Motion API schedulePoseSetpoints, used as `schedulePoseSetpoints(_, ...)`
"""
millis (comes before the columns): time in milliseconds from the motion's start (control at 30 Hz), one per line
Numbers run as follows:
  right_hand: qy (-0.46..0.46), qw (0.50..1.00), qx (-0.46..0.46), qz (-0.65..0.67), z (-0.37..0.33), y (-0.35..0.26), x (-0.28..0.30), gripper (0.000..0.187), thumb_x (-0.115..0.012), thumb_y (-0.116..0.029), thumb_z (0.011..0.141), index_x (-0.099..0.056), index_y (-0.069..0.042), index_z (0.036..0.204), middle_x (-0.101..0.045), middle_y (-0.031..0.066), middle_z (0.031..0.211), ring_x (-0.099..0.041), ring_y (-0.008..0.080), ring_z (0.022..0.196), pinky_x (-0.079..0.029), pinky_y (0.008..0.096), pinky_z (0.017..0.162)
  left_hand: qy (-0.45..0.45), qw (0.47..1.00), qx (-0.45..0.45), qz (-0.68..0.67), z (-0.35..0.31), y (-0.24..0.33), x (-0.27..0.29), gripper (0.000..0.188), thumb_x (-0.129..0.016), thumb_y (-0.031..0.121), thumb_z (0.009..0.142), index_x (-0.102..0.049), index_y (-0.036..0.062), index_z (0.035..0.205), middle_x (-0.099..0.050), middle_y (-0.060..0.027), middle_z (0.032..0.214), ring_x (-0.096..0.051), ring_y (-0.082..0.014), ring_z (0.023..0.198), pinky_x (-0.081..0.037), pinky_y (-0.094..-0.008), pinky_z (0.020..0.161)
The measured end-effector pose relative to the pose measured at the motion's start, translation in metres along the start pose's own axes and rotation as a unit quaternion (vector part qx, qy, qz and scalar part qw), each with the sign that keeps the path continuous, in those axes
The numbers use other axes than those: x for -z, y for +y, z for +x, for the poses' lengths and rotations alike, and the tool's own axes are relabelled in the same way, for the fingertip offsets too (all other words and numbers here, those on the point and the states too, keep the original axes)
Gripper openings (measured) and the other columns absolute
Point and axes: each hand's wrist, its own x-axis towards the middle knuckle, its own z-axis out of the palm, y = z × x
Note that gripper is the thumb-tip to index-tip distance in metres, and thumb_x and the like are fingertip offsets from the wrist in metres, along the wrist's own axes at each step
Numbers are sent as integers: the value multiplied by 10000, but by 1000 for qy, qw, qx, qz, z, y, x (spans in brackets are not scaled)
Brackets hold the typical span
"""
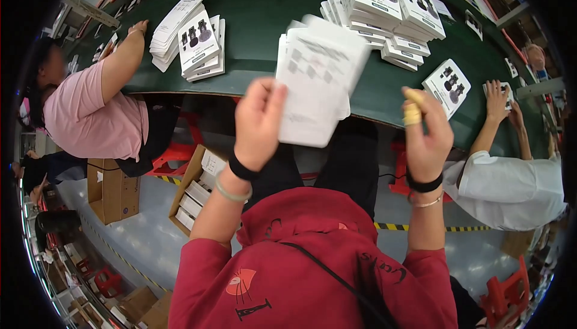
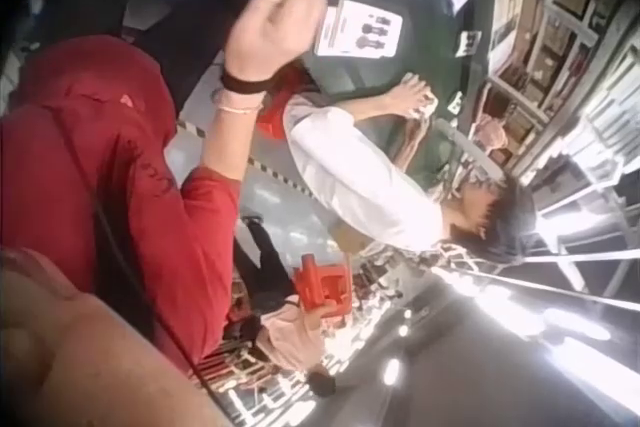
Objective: The person picks up flat white cardboard boxes from a stack, folds the top flaps by hand, and places the assembled boxes onto a separate pile.
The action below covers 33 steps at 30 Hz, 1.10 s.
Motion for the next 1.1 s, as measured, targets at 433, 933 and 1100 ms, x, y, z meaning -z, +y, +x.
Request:
schedulePoseSetpoints(433, -287, 947, -43, 138, 6, -77, 10, 289, -836, -153, 783, -677, -18, 983, -533, 44, 789, -555, 141, 646, -445, 283, 554, -419, 821, 243, -304, -80, 20, 15, 527, -682, 103, 900, -458, 4, 1367, -539, -99, 1315, -535, -185, 1192, -429, -321, 1007)
schedulePoseSetpoints(933, -323, 887, -234, 232, -50, -75, 19, 214, -737, -108, 903, -619, 15, 1032, -662, 111, 854, -694, 198, 725, -535, 290, 646, -367, 763, 386, -367, -111, 20, 16, 593, -620, 116, 968, -374, -17, 1492, -601, -127, 1335, -609, -194, 1169, -470, -340, 1030)
schedulePoseSetpoints(1100, -272, 923, -195, 191, -64, -79, 10, 200, -695, -80, 935, -604, 29, 1076, -671, 100, 926, -661, 131, 771, -529, 276, 668, -283, 897, 272, -203, -111, 11, 10, 536, -574, 91, 1013, -353, -32, 1486, -681, -101, 1188, -636, -136, 1044, -504, -283, 913)
